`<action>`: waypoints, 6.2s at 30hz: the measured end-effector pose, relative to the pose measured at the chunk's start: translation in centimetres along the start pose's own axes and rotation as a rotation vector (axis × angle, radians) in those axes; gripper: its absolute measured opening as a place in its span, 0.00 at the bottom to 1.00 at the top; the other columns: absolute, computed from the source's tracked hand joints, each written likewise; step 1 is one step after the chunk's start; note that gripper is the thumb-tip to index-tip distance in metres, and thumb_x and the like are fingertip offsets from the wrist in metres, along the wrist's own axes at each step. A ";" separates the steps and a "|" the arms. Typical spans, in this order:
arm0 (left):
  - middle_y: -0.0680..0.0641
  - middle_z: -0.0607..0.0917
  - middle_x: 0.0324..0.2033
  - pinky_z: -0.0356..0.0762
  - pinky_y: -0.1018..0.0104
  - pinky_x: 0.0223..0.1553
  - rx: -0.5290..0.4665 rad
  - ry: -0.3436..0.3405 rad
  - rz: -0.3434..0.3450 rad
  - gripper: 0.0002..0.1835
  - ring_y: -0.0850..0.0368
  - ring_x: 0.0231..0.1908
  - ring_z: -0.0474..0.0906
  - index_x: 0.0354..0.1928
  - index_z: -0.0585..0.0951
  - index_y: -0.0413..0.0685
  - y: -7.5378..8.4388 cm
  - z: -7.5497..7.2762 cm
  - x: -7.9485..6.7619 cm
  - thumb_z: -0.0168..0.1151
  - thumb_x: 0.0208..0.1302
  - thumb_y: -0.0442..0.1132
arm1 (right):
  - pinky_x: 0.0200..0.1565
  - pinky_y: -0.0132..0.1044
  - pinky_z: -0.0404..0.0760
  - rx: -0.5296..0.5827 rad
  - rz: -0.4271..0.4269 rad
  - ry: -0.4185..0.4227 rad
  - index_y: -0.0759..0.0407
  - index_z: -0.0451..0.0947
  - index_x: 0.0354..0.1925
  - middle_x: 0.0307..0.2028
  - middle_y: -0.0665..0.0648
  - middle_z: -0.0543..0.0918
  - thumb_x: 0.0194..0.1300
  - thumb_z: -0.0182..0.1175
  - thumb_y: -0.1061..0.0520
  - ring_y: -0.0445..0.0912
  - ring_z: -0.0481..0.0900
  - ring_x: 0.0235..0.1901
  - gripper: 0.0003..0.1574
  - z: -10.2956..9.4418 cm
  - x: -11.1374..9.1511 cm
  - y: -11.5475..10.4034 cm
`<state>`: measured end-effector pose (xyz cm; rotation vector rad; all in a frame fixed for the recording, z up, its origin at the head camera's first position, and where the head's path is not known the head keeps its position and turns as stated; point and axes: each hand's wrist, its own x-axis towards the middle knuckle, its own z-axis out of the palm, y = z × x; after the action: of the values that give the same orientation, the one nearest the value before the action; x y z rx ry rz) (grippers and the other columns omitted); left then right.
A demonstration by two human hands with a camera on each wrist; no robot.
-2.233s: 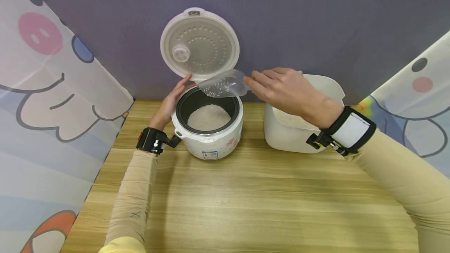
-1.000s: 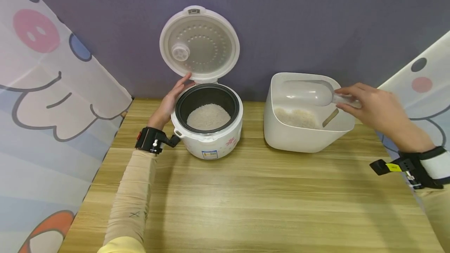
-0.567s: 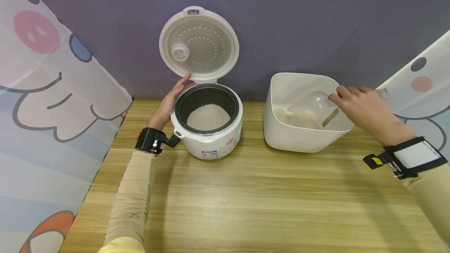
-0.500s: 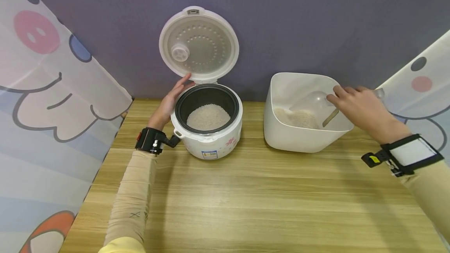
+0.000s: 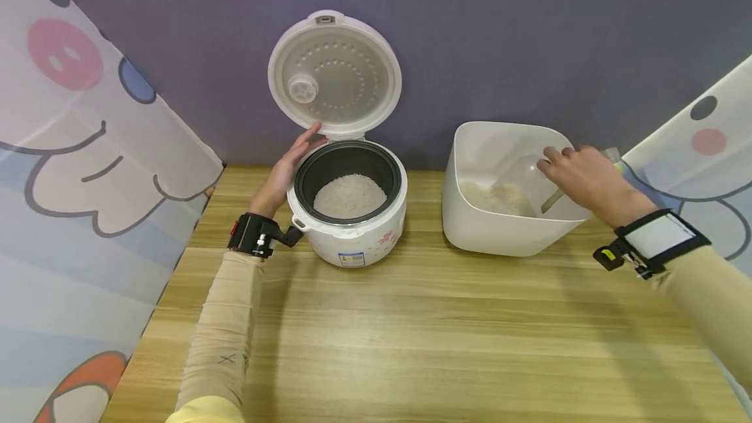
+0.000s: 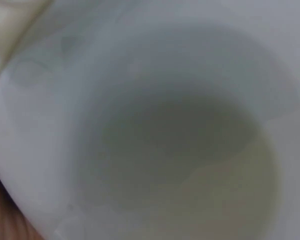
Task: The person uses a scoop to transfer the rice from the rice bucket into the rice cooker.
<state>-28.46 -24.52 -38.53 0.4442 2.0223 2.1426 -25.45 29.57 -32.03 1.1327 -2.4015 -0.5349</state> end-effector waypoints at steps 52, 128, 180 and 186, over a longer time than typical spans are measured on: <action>0.40 0.55 0.80 0.52 0.53 0.79 -0.041 -0.002 0.007 0.29 0.46 0.79 0.54 0.83 0.50 0.61 -0.2 0.0 0.2 0.28 0.85 0.45 | 0.67 0.67 0.64 0.123 -0.011 -0.528 0.48 0.85 0.33 0.32 0.50 0.85 0.55 0.76 0.59 0.50 0.85 0.37 0.10 -3.8 0.9 0.2; 0.41 0.54 0.80 0.49 0.51 0.79 -0.047 -0.009 0.003 0.29 0.46 0.79 0.52 0.83 0.50 0.62 -0.2 0.1 0.6 0.28 0.85 0.45 | 0.41 0.33 0.80 0.951 0.280 -0.468 0.55 0.86 0.53 0.44 0.48 0.87 0.64 0.73 0.56 0.39 0.80 0.41 0.19 -2.7 -0.3 0.9; 0.41 0.52 0.81 0.50 0.52 0.79 -0.048 -0.013 0.006 0.29 0.47 0.80 0.51 0.83 0.49 0.62 -0.2 -0.2 0.4 0.28 0.85 0.46 | 0.39 0.19 0.74 0.890 0.475 -0.278 0.51 0.86 0.58 0.51 0.56 0.89 0.70 0.67 0.55 0.25 0.79 0.43 0.19 -4.4 -4.7 1.0; 0.42 0.53 0.81 0.50 0.51 0.79 -0.043 -0.012 0.008 0.29 0.48 0.80 0.51 0.83 0.50 0.62 -0.2 -0.1 0.5 0.28 0.85 0.45 | 0.38 0.19 0.73 0.891 0.487 -0.284 0.52 0.86 0.58 0.50 0.55 0.89 0.70 0.68 0.55 0.26 0.79 0.41 0.19 -4.6 -4.8 1.0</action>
<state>-29.03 -24.46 -38.70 0.4588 1.9678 2.1783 -20.93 33.21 -28.70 0.7096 -3.1193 0.6411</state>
